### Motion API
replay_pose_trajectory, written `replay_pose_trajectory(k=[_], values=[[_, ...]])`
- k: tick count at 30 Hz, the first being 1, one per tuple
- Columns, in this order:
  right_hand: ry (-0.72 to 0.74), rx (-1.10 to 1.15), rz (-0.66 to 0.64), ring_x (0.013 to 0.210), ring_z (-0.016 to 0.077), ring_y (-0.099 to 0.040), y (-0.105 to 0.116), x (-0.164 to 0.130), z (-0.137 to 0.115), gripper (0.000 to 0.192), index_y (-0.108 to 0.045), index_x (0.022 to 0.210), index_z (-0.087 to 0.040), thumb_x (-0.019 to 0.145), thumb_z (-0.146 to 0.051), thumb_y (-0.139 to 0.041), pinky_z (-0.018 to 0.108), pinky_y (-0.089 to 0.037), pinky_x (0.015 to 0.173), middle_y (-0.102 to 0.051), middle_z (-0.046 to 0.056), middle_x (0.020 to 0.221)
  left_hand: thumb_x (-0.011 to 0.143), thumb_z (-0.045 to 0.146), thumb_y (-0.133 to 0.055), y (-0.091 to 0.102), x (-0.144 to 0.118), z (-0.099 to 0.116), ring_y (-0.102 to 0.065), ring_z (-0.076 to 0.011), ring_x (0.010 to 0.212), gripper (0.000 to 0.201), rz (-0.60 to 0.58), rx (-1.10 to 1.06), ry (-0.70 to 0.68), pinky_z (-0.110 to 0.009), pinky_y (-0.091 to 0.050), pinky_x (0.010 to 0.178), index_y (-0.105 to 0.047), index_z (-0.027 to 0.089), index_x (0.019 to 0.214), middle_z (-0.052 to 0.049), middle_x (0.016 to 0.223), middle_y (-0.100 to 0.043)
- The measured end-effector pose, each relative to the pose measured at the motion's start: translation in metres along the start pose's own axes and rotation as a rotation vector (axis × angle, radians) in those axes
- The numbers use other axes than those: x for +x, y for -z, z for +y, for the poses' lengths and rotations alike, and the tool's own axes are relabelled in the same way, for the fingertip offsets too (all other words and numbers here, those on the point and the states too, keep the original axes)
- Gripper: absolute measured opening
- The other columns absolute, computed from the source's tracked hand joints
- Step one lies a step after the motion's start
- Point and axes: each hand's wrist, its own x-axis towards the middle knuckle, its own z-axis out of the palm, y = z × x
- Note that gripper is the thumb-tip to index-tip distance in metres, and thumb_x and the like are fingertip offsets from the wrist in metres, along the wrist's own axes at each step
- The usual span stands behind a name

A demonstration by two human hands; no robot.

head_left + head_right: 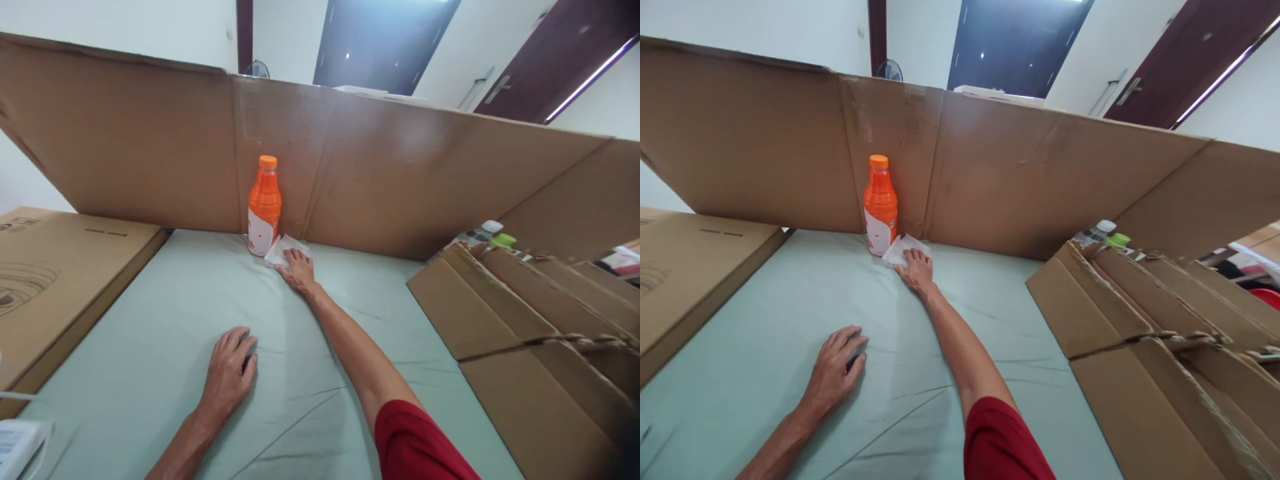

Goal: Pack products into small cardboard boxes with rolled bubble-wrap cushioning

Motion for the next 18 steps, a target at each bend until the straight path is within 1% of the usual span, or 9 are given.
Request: replay_pose_trajectory(k=[2,5,7,9,11,12,14,16,18], values=[[-0.006,-0.017,-0.026,0.142,0.0345,-0.035,0.000,0.001,-0.008,0.058,-0.050,0.144,-0.014,0.096,-0.045,-0.056,0.052,-0.026,0.113,-0.045,0.020,0.154,0.089,0.017,-0.050,0.001,-0.001,-0.001,-0.059,-0.0296,0.114,0.027,-0.005,0.006,-0.015,-0.049,-0.050,0.096,-0.067,0.019,0.110,-0.013,0.120,-0.067],[-0.021,-0.042,-0.067,0.140,0.0302,-0.041,0.021,-0.010,-0.016,0.060,-0.050,0.143,-0.016,0.093,-0.047,-0.061,0.045,-0.031,0.112,-0.049,0.016,0.151,0.092,0.023,-0.048,0.003,-0.006,-0.006,-0.061,-0.0305,0.110,0.025,-0.003,0.021,-0.066,-0.049,-0.050,0.094,-0.067,0.019,0.108,-0.014,0.117,-0.067],[-0.042,-0.066,-0.055,0.139,0.0254,-0.043,0.037,-0.026,-0.022,0.061,-0.049,0.144,-0.017,0.093,-0.048,-0.062,0.037,-0.032,0.112,-0.051,0.010,0.152,0.094,0.029,-0.046,0.003,-0.008,-0.013,-0.061,-0.0315,0.105,0.026,0.006,0.039,-0.114,-0.051,-0.050,0.092,-0.066,0.019,0.108,-0.015,0.114,-0.067],[-0.081,-0.100,-0.001,0.141,0.0236,-0.040,0.048,-0.051,-0.027,0.057,-0.048,0.145,-0.016,0.097,-0.045,-0.057,0.034,-0.029,0.114,-0.046,0.007,0.156,0.095,0.034,-0.044,-0.001,-0.007,-0.022,-0.061,-0.0326,0.104,0.030,0.002,0.059,-0.156,-0.051,-0.050,0.091,-0.066,0.018,0.108,-0.016,0.115,-0.066],[-0.071,-0.116,0.028,0.140,0.0200,-0.042,0.056,-0.090,-0.032,0.046,-0.054,0.139,-0.020,0.098,-0.041,-0.057,0.032,-0.030,0.113,-0.049,0.003,0.153,0.096,0.038,-0.041,-0.006,-0.005,-0.029,-0.061,-0.0329,0.103,0.034,-0.012,0.077,-0.172,-0.051,-0.049,0.091,-0.066,0.018,0.108,-0.017,0.117,-0.065],[-0.033,-0.114,0.040,0.139,0.0185,-0.044,0.061,-0.116,-0.034,0.041,-0.059,0.134,-0.022,0.097,-0.039,-0.059,0.032,-0.031,0.113,-0.052,0.002,0.151,0.095,0.040,-0.040,-0.008,-0.005,-0.032,-0.061,-0.0329,0.104,0.037,-0.018,0.083,-0.175,-0.051,-0.049,0.091,-0.066,0.017,0.108,-0.017,0.117,-0.066],[0.111,-0.098,0.084,0.137,0.0199,-0.047,0.078,-0.175,-0.035,0.031,-0.067,0.120,-0.023,0.092,-0.036,-0.064,0.036,-0.032,0.112,-0.057,0.006,0.146,0.094,0.043,-0.038,-0.010,-0.005,-0.034,-0.062,-0.0330,0.105,0.042,-0.032,0.097,-0.180,-0.050,-0.048,0.092,-0.068,0.016,0.107,-0.017,0.116,-0.067],[0.191,-0.131,0.164,0.137,0.0233,-0.046,0.108,-0.236,-0.028,0.025,-0.069,0.112,-0.023,0.090,-0.033,-0.065,0.041,-0.032,0.111,-0.057,0.008,0.145,0.094,0.045,-0.036,-0.009,-0.006,-0.034,-0.062,-0.0335,0.105,0.047,-0.042,0.120,-0.166,-0.049,-0.049,0.092,-0.070,0.015,0.106,-0.017,0.116,-0.068],[0.138,-0.233,0.266,0.136,0.0260,-0.047,0.151,-0.288,-0.012,0.027,-0.067,0.115,-0.022,0.089,-0.031,-0.063,0.043,-0.033,0.110,-0.056,0.011,0.146,0.093,0.046,-0.034,-0.008,-0.006,-0.034,-0.062,-0.0344,0.104,0.051,-0.053,0.135,-0.139,-0.050,-0.049,0.092,-0.071,0.013,0.106,-0.017,0.117,-0.068]])
